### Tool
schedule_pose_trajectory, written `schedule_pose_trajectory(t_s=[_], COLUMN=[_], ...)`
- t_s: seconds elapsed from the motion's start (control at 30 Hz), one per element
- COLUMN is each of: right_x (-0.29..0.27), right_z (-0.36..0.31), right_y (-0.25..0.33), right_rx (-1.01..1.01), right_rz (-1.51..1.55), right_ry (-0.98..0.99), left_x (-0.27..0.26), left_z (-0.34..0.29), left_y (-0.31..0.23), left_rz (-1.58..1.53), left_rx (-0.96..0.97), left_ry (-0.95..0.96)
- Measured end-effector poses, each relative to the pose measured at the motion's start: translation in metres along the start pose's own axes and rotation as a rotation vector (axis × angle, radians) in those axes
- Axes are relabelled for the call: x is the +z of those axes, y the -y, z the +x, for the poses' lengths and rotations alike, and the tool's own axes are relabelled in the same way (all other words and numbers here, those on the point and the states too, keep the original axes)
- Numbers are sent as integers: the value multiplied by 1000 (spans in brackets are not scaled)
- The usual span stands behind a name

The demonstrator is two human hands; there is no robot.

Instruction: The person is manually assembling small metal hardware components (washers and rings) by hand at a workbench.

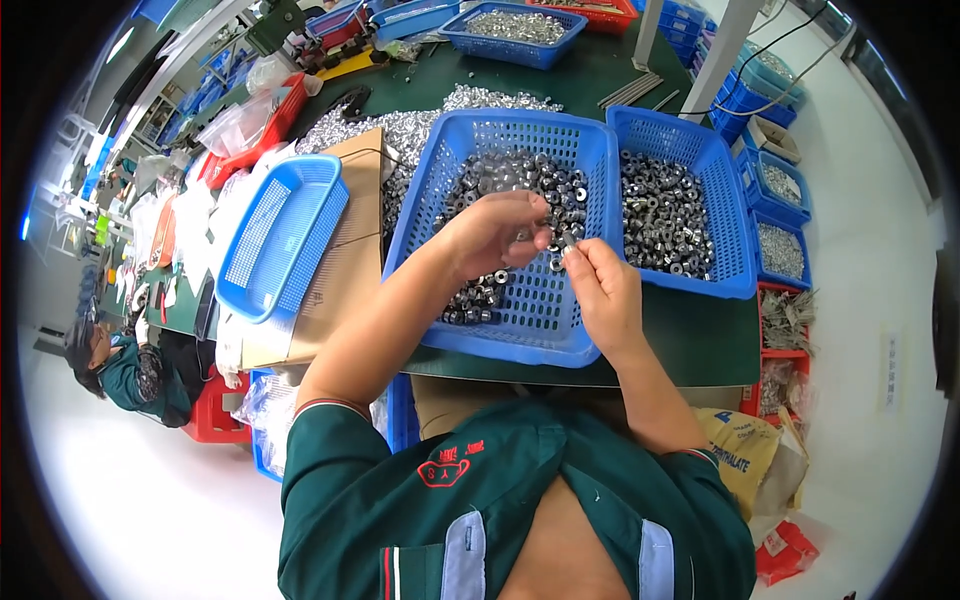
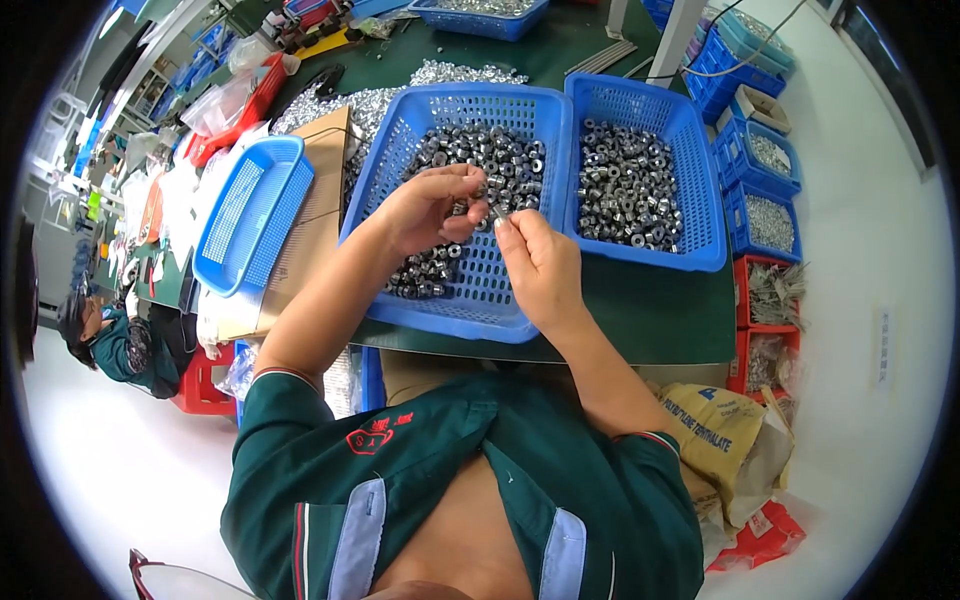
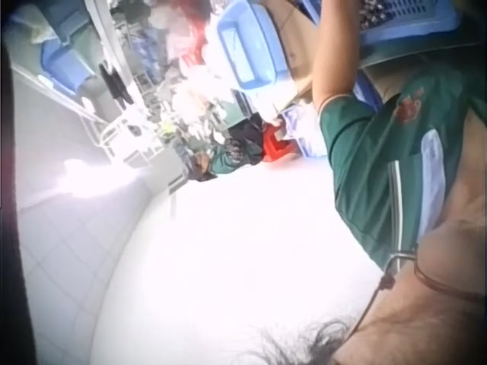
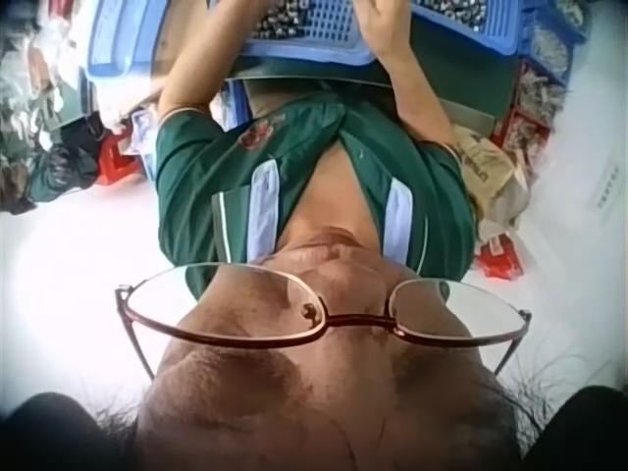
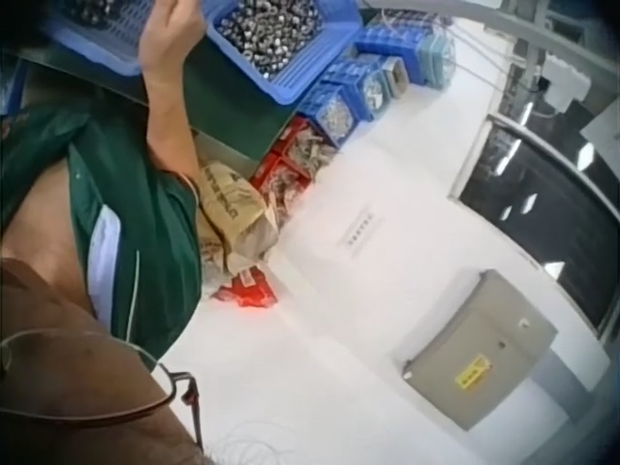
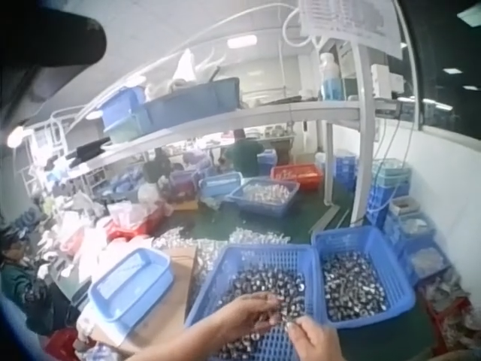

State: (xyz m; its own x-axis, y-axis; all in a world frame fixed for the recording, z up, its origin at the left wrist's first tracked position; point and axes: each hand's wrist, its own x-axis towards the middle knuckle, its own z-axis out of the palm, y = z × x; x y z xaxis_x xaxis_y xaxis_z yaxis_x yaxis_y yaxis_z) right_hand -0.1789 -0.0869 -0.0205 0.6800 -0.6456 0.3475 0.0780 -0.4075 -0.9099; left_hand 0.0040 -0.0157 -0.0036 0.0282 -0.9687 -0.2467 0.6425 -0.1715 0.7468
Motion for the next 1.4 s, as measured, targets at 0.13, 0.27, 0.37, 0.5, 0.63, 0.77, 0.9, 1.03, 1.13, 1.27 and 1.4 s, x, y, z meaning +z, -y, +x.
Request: schedule_pose_trajectory(t_s=[0.13,0.27,0.37,0.5,0.63,0.77,0.9,1.03,1.13,1.27,1.4], right_x=[0,-1,1,5,4,5,6,-3,-8,-13,-10], right_z=[1,3,3,1,2,4,3,6,9,17,12], right_y=[1,3,1,-4,0,1,-3,2,-4,2,5], right_rx=[-1,9,-25,-105,-193,-229,-200,72,278,383,377], right_rz=[-60,-106,-155,-271,-399,-460,-442,-125,197,339,410], right_ry=[25,61,53,31,9,27,19,116,186,229,123], left_x=[5,13,13,14,8,10,10,11,12,9,1], left_z=[-5,-8,-9,-11,-10,-9,-7,-5,-4,5,11], left_y=[-1,1,4,8,6,3,4,2,3,2,1], left_rz=[34,210,276,399,385,322,293,404,423,313,130], left_rx=[14,30,81,136,54,-8,-4,85,127,148,9], left_ry=[93,99,122,50,22,-14,23,62,101,139,-83])
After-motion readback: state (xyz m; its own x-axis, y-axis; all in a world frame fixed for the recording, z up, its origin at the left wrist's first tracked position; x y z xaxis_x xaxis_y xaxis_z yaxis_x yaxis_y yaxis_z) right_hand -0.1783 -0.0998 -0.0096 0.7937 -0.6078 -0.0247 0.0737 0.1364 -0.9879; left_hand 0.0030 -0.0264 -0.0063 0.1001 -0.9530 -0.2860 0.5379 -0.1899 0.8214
